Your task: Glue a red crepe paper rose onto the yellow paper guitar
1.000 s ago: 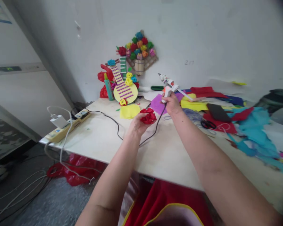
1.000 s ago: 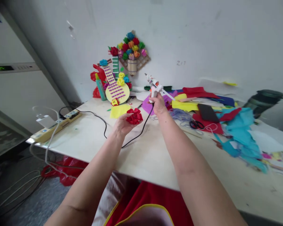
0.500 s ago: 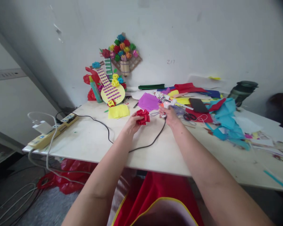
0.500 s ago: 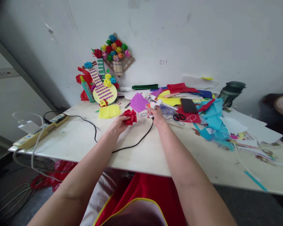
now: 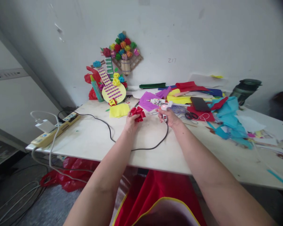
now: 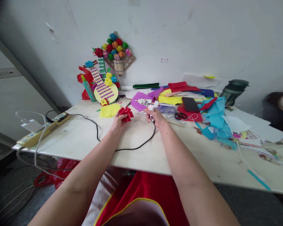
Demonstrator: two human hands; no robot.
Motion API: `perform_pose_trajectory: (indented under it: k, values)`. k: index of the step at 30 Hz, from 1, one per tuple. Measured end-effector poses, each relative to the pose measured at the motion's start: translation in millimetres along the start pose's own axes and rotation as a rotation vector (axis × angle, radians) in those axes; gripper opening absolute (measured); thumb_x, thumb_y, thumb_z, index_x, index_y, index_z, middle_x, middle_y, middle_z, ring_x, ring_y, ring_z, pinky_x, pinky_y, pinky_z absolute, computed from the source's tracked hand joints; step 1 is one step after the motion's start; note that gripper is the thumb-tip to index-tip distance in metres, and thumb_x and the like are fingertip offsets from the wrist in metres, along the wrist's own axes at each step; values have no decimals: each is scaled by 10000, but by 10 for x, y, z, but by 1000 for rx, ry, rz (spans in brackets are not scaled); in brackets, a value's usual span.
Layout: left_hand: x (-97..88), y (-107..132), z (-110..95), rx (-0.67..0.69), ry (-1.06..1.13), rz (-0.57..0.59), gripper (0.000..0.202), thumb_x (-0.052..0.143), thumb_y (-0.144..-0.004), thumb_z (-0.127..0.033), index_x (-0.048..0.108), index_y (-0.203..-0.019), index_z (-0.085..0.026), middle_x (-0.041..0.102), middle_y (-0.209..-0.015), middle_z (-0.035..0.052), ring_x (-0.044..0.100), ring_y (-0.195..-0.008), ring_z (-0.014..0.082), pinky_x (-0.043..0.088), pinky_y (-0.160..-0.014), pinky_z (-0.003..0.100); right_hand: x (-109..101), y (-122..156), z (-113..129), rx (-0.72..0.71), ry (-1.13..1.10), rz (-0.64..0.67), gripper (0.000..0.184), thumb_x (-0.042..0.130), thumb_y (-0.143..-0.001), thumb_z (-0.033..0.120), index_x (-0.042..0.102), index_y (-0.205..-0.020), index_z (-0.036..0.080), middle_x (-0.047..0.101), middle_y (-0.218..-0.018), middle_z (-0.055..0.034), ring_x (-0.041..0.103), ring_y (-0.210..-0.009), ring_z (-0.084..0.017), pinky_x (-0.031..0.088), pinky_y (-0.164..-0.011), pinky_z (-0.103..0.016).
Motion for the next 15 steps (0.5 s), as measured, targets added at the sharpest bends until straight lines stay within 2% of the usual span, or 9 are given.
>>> perform_pose_trajectory:
  k: [8, 15]
  values:
    - [-41, 14, -27, 41, 16, -23, 468, 664, -486, -12, 555, -907, -184, 668, -799, 14, 636, -725, 155, 471, -629, 249, 80, 43, -65, 92, 31, 159, 268, 684, -652, 345, 608, -784, 125, 540, -489, 30, 381, -310, -57, 361, -339, -225]
    - [-87, -28, -24, 62, -32, -31, 477, 667, -498, -55, 537, -935, -196, 671, -897, 41, 633, -772, 173, 451, -625, 263, 102, 48, -90, 116, 81, 149, 284, 691, -641, 350, 622, -780, 112, 540, -475, 27, 371, -301, -55, 344, -325, -223]
Point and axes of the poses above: each hand's wrist, its own y-axis away from the middle knuckle, its own x-axis out of the palm, z = x × y, the point moved 7 cm from there along -y, towards the middle knuckle
